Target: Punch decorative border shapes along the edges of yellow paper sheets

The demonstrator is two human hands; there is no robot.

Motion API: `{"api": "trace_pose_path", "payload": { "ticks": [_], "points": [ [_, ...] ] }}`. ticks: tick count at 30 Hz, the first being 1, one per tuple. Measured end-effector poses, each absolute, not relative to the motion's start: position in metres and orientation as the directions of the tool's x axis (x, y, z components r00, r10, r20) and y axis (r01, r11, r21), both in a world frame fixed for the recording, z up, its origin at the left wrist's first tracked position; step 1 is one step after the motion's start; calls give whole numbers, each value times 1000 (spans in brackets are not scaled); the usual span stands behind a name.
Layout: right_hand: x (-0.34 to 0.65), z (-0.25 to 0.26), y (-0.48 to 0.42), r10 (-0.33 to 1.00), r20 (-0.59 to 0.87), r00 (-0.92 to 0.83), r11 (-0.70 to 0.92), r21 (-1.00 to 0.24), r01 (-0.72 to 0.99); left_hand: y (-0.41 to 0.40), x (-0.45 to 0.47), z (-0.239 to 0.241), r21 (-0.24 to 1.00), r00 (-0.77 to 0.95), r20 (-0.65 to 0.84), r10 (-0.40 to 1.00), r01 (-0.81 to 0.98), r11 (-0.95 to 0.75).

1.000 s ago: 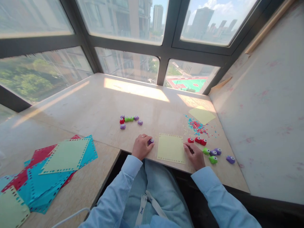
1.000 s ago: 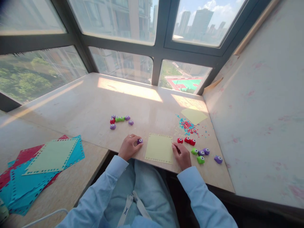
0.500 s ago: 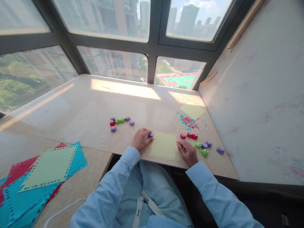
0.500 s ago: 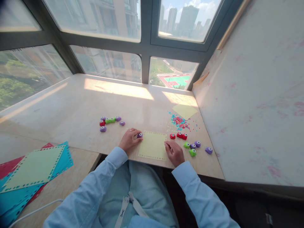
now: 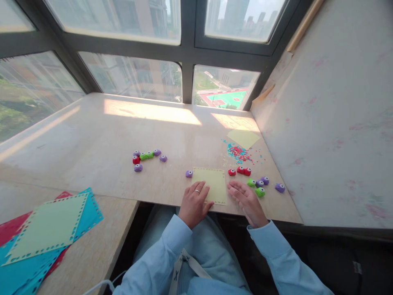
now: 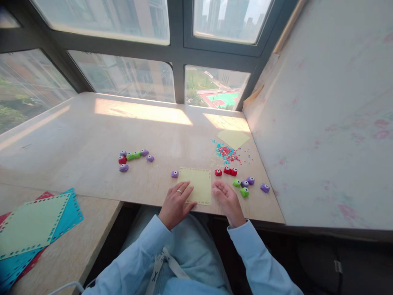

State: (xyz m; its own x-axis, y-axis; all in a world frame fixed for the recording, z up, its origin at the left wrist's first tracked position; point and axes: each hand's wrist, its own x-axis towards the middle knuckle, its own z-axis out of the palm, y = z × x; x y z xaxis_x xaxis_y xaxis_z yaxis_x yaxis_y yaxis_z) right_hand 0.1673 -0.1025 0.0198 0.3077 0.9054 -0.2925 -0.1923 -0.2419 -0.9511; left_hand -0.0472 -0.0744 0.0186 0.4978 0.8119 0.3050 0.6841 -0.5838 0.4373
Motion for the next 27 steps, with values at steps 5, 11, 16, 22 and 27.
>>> {"api": "trace_pose_path", "payload": {
  "ticks": [5, 11, 16, 22, 27],
  "points": [
    [160, 36, -104, 889, -392, 238, -277, -873, -402, -73, -42, 7, 450, 484, 281, 828, 696, -560],
    [162, 36, -97, 868, -450, 208, -265, -776, -573, -72, -46, 2, 504, 433, 345, 833, 663, -553],
    [167, 37, -82, 868, -474, 146, -396, -840, -371, -72, -47, -2, 489, 432, 397, 810, 648, -585],
    [171, 32, -56, 922, -346, 175, -378, -903, 204, -72, -49, -3, 537, 415, 446, 793, 585, -608],
    [174, 24, -50, 931, -320, 176, -353, -911, 214, -50, -69, -1, 680, 214, 509, 834, 494, -542]
  ]
}}
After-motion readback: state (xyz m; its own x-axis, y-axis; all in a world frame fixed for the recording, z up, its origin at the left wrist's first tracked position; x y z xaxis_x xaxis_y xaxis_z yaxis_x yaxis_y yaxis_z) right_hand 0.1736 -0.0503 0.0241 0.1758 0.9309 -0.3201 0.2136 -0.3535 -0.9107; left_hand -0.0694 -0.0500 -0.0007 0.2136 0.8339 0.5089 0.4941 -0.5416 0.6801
